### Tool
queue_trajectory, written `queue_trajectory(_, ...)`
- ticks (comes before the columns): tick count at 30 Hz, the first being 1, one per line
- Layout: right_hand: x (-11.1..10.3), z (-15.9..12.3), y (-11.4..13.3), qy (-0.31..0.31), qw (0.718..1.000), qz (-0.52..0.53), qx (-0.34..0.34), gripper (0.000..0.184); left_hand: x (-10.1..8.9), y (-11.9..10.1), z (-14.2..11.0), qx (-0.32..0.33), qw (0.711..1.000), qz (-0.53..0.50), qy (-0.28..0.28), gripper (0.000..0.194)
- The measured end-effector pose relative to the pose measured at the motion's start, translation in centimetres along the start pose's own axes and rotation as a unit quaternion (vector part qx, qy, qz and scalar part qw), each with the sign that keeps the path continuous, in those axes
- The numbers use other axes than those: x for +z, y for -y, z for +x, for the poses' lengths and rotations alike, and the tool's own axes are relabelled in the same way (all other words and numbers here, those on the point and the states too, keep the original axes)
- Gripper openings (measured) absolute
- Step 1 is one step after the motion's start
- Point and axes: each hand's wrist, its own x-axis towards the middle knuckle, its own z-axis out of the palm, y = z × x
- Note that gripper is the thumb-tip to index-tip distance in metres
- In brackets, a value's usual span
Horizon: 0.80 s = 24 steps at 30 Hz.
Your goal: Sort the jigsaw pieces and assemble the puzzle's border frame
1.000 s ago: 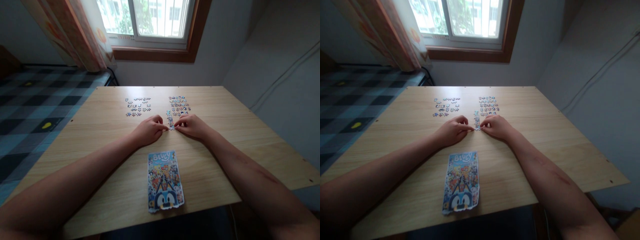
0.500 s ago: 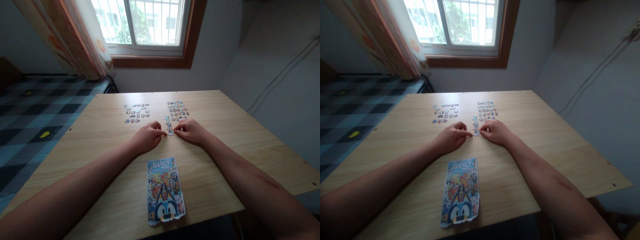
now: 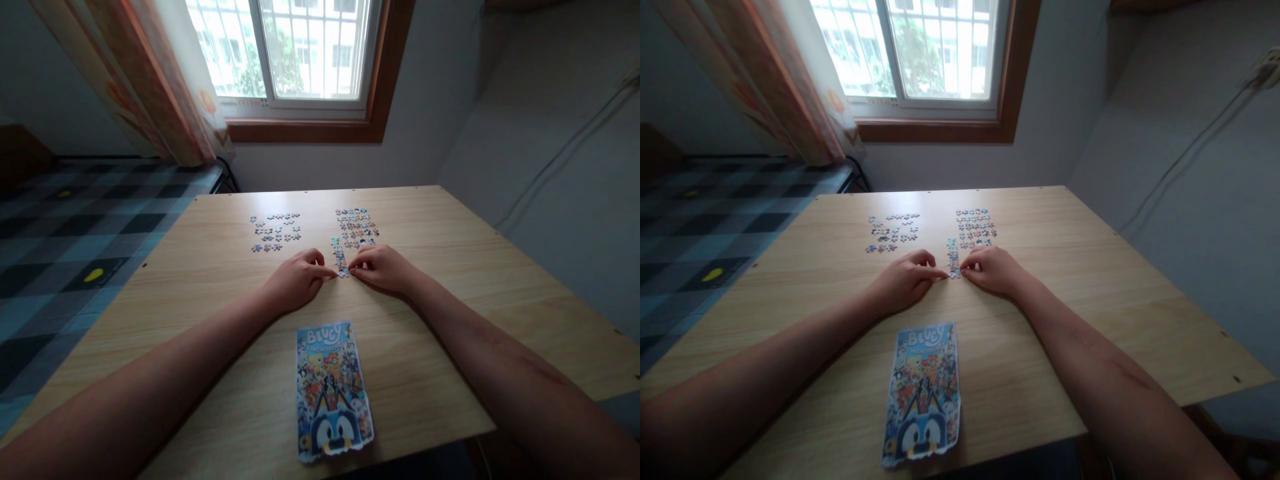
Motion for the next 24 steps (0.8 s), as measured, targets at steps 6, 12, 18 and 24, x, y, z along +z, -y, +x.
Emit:
queue_trajectory(6,-0.17,-0.15,0.06,-0.018,1.000,-0.004,-0.005,0.014,0.24,0.09,0.13,0.004,1.000,-0.003,-0.008,0.028)
queue_trajectory(12,-0.19,-0.07,-0.12,-0.053,0.998,0.004,-0.012,0.043,0.13,0.13,0.28,0.002,1.000,-0.005,-0.010,0.021)
queue_trajectory(18,0.10,-0.04,-0.50,-0.126,0.991,0.050,0.003,0.068,-0.18,0.09,0.33,-0.009,1.000,0.011,-0.013,0.018)
queue_trajectory(24,0.43,-0.06,-0.73,-0.152,0.985,0.077,0.021,0.068,-0.38,-0.08,0.11,-0.026,0.999,0.013,-0.025,0.022)
